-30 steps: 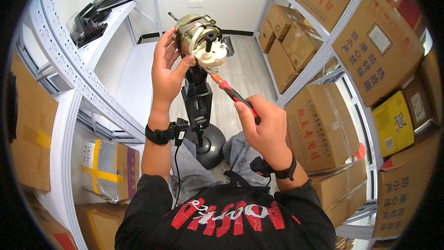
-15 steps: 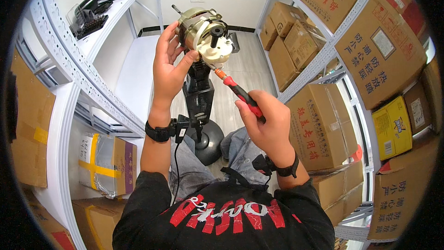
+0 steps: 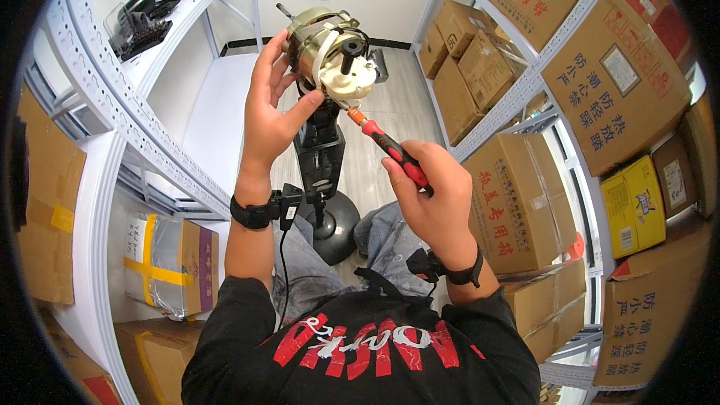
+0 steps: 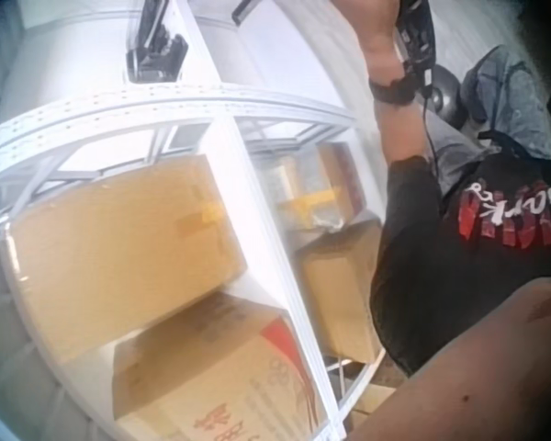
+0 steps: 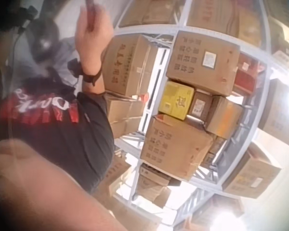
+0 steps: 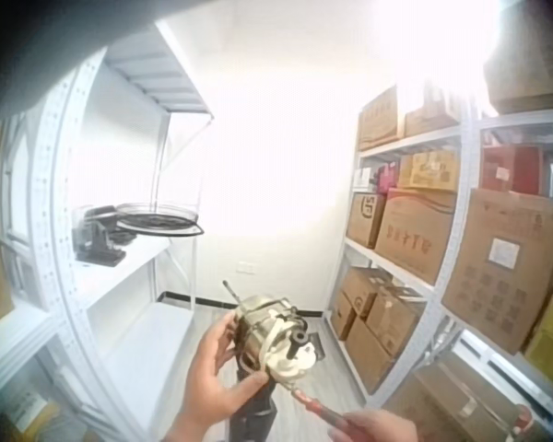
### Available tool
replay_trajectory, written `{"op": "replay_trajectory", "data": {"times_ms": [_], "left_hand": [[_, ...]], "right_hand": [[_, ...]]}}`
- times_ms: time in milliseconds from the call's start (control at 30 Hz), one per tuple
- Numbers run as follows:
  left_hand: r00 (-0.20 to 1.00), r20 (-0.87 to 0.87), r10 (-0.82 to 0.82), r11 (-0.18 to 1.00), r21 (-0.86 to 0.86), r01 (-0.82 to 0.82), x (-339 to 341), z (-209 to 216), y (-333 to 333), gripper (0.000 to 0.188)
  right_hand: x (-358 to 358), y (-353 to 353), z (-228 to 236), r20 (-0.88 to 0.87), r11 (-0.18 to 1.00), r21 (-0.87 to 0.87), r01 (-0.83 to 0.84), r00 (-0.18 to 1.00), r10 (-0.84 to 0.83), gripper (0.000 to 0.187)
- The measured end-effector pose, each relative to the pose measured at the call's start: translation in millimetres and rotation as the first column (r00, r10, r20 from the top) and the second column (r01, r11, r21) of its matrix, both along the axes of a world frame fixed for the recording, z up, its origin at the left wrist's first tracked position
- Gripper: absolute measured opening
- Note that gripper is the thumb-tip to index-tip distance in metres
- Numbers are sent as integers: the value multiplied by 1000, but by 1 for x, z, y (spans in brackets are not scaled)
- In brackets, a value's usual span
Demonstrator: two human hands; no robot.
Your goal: The person assembles a small electronic device by attaching a red component to a metallic housing, then fitting a black cylindrical cover. They use a screwdriver to tighten screws on the assembly and place the finished unit on a stand.
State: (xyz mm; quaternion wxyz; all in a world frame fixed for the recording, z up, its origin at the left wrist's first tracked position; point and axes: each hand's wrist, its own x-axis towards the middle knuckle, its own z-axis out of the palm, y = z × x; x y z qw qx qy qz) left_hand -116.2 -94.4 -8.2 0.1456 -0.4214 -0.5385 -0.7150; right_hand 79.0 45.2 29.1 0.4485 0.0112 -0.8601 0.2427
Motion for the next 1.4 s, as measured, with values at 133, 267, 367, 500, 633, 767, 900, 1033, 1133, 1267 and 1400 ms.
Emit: {"op": "replay_trajectory", "data": {"times_ms": [133,267,367,500,633,767,900,1033,1133,1267,1400], "left_hand": [[999,-13,31,999,-29,-31,-1,-1,-1,88],[999,-14,28,999,-37,-29,-1,-1,-2,89],[999,-11,31,998,-46,-32,-2,-2,0,89],[1000,8,24,999,-40,-24,0,-2,0,89],[999,7,31,999,-41,-31,-1,-3,-1,89],[999,6,41,998,-46,-40,-1,-2,-1,89],[999,-1,35,999,-39,-35,-1,-3,0,89],[999,3,37,999,-38,-37,-2,-3,-1,89],[999,3,43,998,-37,-42,-1,-3,0,89],[998,-9,66,998,-14,-66,-2,-4,3,87],[997,-13,74,997,-1,-74,-1,-3,2,86]], "right_hand": [[5,3,2,128,1000,-23,-20,992,22,16],[15,9,5,334,997,-65,32,942,-8,16],[8,2,3,168,998,-38,46,985,-39,15],[-2,2,0,-20,1000,-7,-9,1000,9,16],[14,10,5,314,997,-80,22,950,4,16],[9,7,1,195,1000,-9,24,981,-22,18],[-1,6,-3,-15,999,23,-45,999,46,19],[10,6,5,242,995,-99,-5,970,29,18],[13,11,-1,312,995,-75,63,949,-37,18],[3,3,2,53,999,38,-8,999,6,17],[5,3,7,121,998,-48,-49,991,55,17]]}}
